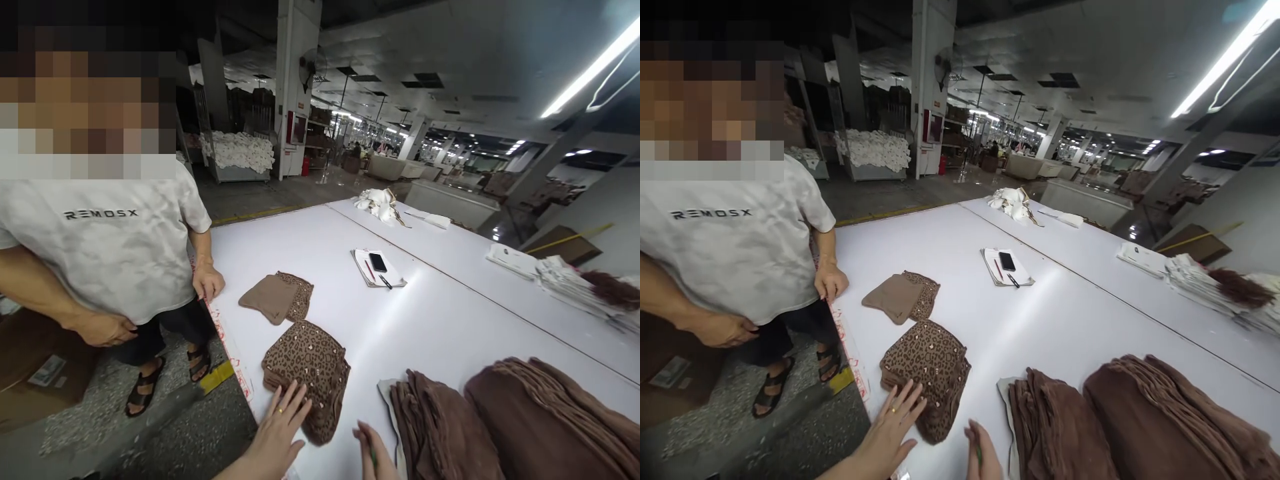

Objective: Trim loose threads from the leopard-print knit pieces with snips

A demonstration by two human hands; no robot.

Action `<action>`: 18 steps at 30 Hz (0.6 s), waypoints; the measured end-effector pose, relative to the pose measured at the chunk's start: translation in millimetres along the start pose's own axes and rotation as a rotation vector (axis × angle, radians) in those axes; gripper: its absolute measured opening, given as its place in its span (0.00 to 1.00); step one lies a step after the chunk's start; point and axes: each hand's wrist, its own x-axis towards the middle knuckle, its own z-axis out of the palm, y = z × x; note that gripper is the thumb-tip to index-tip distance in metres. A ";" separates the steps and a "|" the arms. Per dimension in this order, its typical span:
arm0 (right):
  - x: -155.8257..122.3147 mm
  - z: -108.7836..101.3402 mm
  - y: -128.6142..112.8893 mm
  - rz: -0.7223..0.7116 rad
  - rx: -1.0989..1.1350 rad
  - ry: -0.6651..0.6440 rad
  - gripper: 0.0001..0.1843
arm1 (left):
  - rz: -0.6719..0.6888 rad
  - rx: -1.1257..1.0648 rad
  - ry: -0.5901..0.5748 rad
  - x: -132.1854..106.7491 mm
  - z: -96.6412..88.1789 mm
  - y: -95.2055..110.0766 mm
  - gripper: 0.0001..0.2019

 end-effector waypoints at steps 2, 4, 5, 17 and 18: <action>11.7 24.0 -18.6 -0.105 -0.028 -0.175 0.22 | 0.002 -0.024 -0.096 0.0 8.7 7.0 0.36; 23.7 42.2 -32.1 -0.127 -0.169 -0.263 0.21 | -0.028 -0.044 -0.164 1.6 13.2 10.1 0.37; 28.3 48.2 -36.1 -0.112 -0.256 -0.286 0.20 | -0.044 -0.047 -0.177 2.4 13.6 9.9 0.36; 34.1 72.8 -16.7 -0.065 -0.411 -0.322 0.26 | -0.027 -0.175 -0.217 19.7 33.0 -11.8 0.24; 36.4 75.1 -11.8 -0.045 -0.321 -0.329 0.24 | -0.047 -0.210 -0.195 23.2 37.6 -14.2 0.23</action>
